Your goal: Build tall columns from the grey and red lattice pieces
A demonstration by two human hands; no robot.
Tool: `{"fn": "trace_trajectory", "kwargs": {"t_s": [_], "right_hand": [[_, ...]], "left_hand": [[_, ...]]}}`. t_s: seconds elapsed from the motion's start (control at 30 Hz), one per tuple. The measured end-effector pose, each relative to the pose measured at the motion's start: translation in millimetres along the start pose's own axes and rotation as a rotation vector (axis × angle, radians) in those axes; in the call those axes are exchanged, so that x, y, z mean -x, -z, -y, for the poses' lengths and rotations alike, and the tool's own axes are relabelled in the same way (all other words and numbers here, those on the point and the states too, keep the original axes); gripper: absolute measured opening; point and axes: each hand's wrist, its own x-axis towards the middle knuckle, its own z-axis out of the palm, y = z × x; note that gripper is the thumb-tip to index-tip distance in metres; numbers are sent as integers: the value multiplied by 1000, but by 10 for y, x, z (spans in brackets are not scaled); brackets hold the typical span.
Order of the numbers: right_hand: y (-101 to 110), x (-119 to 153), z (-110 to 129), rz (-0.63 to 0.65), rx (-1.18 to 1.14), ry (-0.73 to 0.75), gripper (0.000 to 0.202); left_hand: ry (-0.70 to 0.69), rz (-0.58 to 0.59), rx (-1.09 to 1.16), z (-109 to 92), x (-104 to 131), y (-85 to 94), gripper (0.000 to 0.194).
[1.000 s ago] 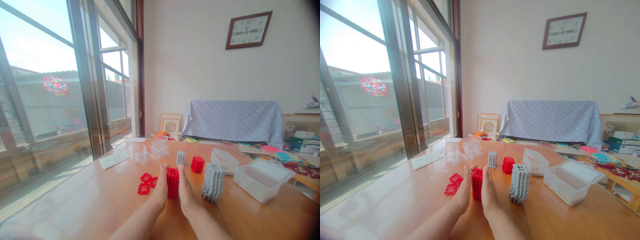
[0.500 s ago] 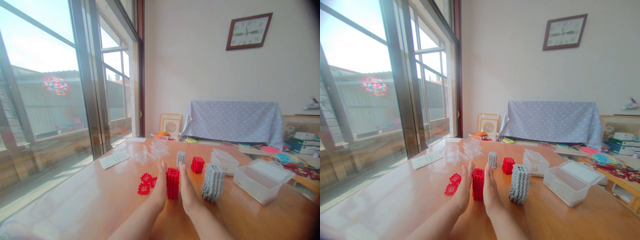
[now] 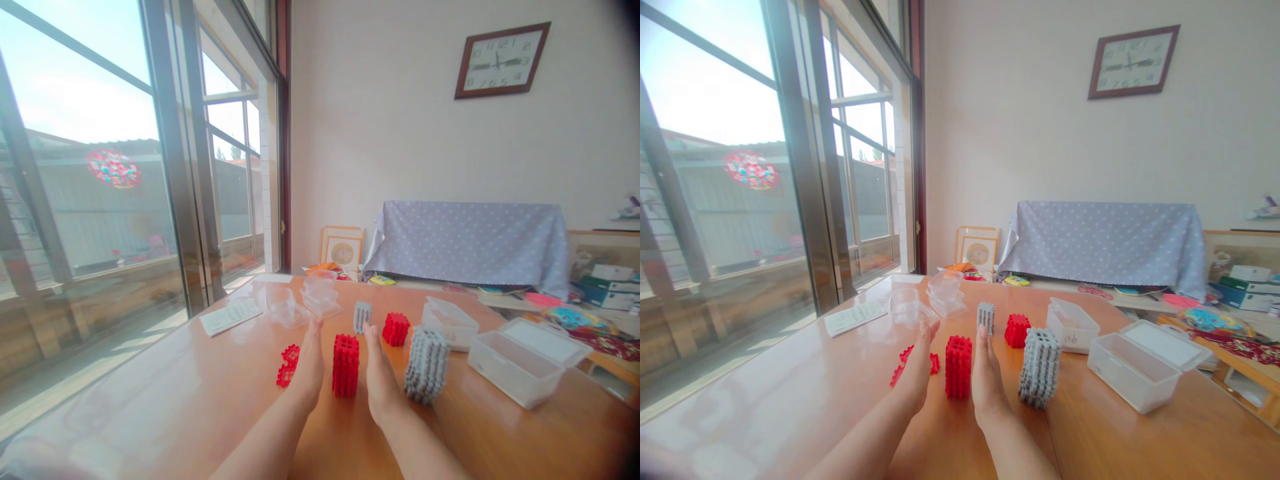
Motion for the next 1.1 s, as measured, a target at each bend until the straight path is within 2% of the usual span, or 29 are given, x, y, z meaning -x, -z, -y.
{"fn": "trace_trajectory", "kwargs": {"t_s": [0.1, 0.23, 0.37, 0.5, 0.7, 0.83, 0.97, 1.1], "right_hand": [[17, -55, 19, -76, -36, -147, 78], [41, -92, 8, -126, -62, -180, 81], [64, -94, -16, -138, -82, -165, 81], [73, -93, 18, -158, -81, -161, 82], [88, -107, 62, -174, -90, -169, 84], [104, -102, 85, -163, -99, -179, 84], [115, -97, 105, -156, -91, -156, 82], [122, -104, 149, -179, -78, -140, 78]], "left_hand": [[-103, -29, -257, -35, -185, 278, 50], [-77, 9, -679, 14, -317, 574, 35], [-119, 162, -1037, 79, -269, 638, 35], [-145, 272, -1223, 81, -212, 600, 20], [-151, 286, -1289, 111, -234, 566, 13], [-216, 252, -1177, 142, -239, 536, 12], [-243, 138, -1018, 150, -268, 532, 20], [-217, -45, -793, 130, -328, 557, 26]]}}
